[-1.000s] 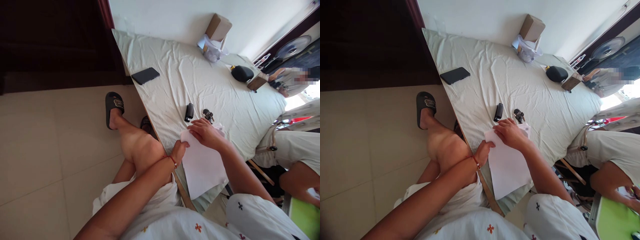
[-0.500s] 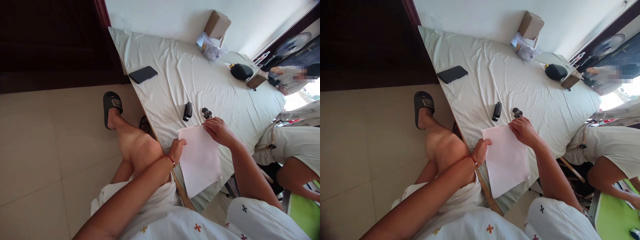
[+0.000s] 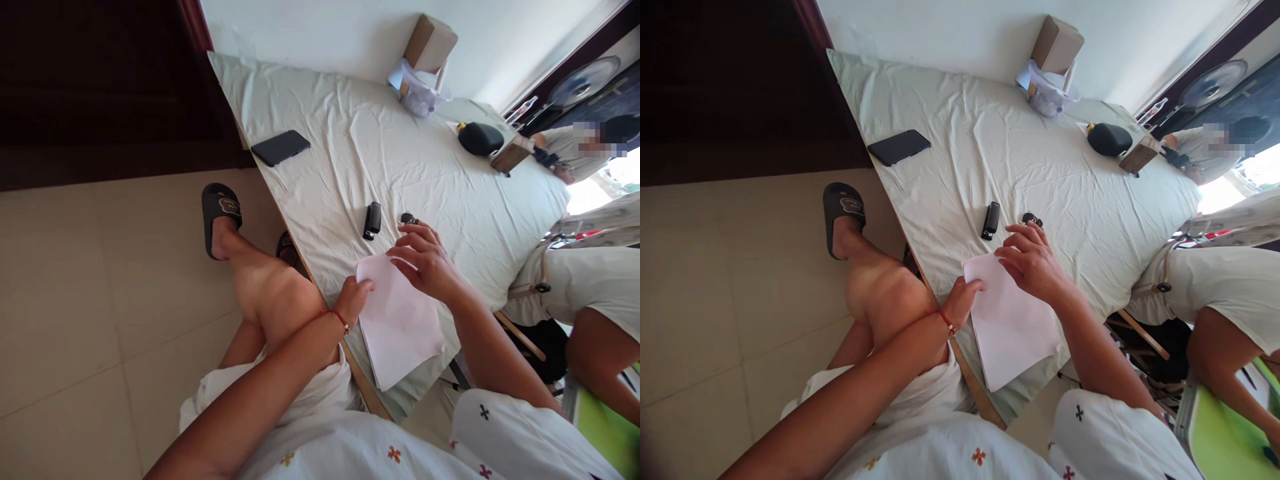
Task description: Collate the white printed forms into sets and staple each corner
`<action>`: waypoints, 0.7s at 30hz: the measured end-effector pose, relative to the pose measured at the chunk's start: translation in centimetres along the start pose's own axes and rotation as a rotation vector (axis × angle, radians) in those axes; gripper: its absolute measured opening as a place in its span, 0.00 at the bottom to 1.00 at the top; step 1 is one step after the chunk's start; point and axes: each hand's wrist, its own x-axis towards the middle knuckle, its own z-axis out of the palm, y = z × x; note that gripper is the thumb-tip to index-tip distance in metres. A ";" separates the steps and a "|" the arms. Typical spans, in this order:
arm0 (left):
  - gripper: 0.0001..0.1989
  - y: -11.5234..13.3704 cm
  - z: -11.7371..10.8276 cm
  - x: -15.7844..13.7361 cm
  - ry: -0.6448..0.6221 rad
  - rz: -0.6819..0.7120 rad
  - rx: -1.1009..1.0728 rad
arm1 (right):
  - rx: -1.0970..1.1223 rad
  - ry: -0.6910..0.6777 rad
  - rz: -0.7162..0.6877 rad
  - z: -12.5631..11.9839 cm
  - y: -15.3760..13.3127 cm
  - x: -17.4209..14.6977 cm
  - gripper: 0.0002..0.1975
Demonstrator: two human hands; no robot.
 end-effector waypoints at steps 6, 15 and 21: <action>0.06 0.0 -0.1 -0.1 -0.020 0.010 0.020 | 0.002 -0.042 -0.005 0.5 0.1 0.6 0.10; 0.06 -0.5 -0.4 0.0 -0.036 0.045 0.100 | 0.035 -0.082 -0.011 0.2 0.2 1.3 0.09; 0.05 -0.6 -0.4 0.1 -0.057 0.060 0.070 | 0.057 -0.083 -0.021 0.1 0.1 1.6 0.10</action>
